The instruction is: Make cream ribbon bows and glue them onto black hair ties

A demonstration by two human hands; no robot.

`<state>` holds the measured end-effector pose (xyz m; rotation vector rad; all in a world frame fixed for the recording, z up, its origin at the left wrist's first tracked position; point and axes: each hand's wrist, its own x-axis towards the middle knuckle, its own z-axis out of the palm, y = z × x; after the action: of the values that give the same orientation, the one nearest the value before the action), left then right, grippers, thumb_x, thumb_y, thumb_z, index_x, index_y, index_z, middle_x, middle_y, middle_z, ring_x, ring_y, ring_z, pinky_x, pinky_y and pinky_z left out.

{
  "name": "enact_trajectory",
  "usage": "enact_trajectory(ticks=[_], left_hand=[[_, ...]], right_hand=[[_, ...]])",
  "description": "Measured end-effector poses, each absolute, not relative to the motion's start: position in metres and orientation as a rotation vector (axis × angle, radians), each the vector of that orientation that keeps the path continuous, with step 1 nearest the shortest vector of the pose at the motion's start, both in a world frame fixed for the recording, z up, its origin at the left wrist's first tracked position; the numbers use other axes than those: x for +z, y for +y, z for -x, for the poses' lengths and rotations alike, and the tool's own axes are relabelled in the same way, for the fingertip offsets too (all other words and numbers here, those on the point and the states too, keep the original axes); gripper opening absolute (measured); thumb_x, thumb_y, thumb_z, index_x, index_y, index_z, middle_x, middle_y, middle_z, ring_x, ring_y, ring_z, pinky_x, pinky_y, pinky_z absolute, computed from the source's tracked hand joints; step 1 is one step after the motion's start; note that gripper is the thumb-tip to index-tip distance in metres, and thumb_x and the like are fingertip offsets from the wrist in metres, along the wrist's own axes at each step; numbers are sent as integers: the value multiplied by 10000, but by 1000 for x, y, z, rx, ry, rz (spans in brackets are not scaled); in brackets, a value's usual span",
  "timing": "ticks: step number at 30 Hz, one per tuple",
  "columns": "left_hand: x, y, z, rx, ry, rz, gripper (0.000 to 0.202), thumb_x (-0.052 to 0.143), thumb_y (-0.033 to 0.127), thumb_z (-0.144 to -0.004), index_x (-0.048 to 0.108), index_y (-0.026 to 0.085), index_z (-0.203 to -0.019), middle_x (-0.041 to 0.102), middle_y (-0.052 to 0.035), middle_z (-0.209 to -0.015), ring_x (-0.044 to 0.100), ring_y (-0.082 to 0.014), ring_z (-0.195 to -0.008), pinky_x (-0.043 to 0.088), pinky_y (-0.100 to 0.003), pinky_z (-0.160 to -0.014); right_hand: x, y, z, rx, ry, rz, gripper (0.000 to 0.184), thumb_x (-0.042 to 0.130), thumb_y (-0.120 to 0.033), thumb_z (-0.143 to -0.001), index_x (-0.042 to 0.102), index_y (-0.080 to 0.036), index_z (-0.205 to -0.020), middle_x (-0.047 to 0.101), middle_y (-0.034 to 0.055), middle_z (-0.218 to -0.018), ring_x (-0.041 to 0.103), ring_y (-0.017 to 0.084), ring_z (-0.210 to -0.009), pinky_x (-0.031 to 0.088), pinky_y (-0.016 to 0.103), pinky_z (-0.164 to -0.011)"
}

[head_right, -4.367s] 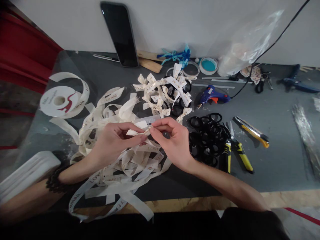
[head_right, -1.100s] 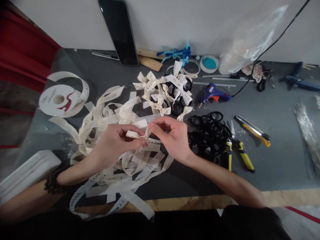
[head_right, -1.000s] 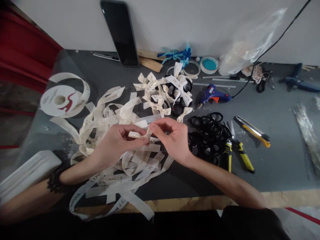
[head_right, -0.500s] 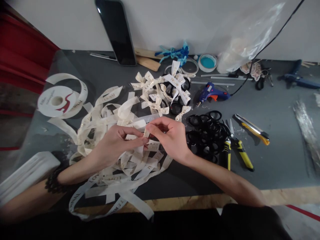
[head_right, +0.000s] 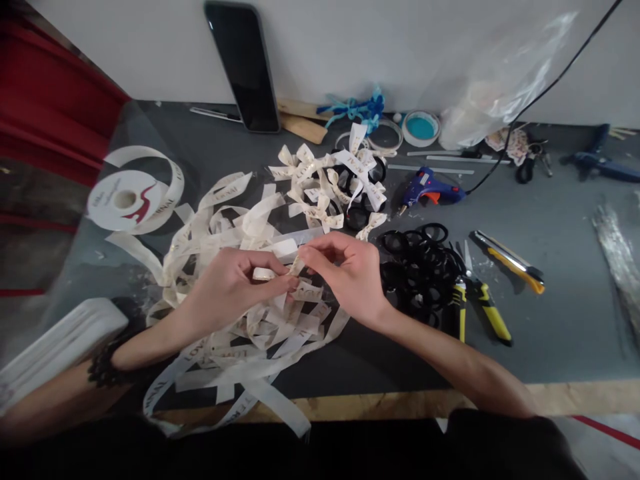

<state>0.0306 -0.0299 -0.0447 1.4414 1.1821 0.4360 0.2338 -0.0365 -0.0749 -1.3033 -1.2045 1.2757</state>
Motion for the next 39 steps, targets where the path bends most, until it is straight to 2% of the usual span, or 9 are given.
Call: enact_trajectory(ticks=[4, 7, 9, 13, 17, 23, 29, 34, 39], left_hand=[[-50, -28, -32, 426, 1173, -1404, 262, 788, 420, -916, 804, 213, -756, 713, 19, -623, 301, -38, -376, 178, -230, -370], [-59, -24, -31, 501, 1191, -1410, 270, 778, 450, -931, 809, 208, -815, 763, -1, -734, 420, -57, -448, 283, -220, -413], [-64, -22, -29, 557, 1225, -1468, 275, 754, 467, -952, 815, 205, -897, 763, -12, -754, 511, -82, -505, 344, -219, -444], [-69, -19, -24, 589, 1224, -1459, 352, 628, 511, -1032, 805, 220, -1122, 798, -51, -866, 693, -157, -656, 499, -240, -518], [-70, -17, -22, 590, 1219, -1432, 345, 709, 490, -991, 782, 229, -1204, 822, -73, -1025, 783, -212, -869, 627, -271, -709], [-72, -19, -25, 707, 1159, -1344, 237, 789, 394, -945, 781, 216, -1103, 821, -58, -1025, 790, -199, -903, 665, -287, -823], [-69, -19, -24, 689, 1165, -1378, 202, 807, 396, -931, 795, 208, -1002, 812, -47, -941, 775, -177, -829, 646, -245, -730], [-63, -19, -26, 718, 1175, -1465, 123, 804, 324, -931, 818, 203, -943, 817, -39, -894, 770, -171, -793, 631, -247, -719], [-63, -20, -27, 710, 1213, -1570, 108, 782, 311, -938, 830, 214, -944, 825, -38, -909, 763, -183, -805, 619, -268, -725]], right_hand=[[-84, -39, -233, 1288, -1179, 1285, 186, 775, -356, -929, 748, -201, -830, 707, -12, -700, 652, 115, -629, 542, 248, -619], [-85, -43, -232, 1388, -1132, 1202, 301, 661, -497, -1010, 735, -210, -1063, 739, 18, -853, 712, 146, -761, 598, 286, -716], [-84, -44, -232, 1399, -1193, 1182, 362, 732, -503, -960, 705, -226, -1191, 763, 37, -1000, 747, 174, -877, 627, 311, -786], [-86, -39, -234, 1238, -1310, 1277, 197, 829, -325, -887, 744, -222, -1032, 793, 27, -990, 764, 173, -895, 638, 308, -833], [-90, -33, -238, 1173, -1243, 1330, 159, 822, -292, -885, 748, -216, -1004, 793, 22, -939, 764, 166, -865, 636, 294, -793], [-90, -38, -234, 1297, -1311, 1235, 250, 845, -363, -865, 772, -220, -1057, 812, 47, -1041, 774, 195, -943, 627, 326, -838], [-81, -44, -233, 1141, -1514, 1368, 234, 858, -371, -838, 811, -219, -1010, 828, 19, -914, 765, 184, -816, 592, 291, -715], [-81, -44, -233, 1028, -1571, 1414, 123, 809, -340, -885, 821, -231, -941, 833, 3, -870, 769, 175, -773, 589, 278, -702], [-85, -45, -233, 991, -1617, 1416, 156, 803, -382, -905, 840, -238, -952, 835, 10, -875, 763, 182, -766, 567, 292, -698]])
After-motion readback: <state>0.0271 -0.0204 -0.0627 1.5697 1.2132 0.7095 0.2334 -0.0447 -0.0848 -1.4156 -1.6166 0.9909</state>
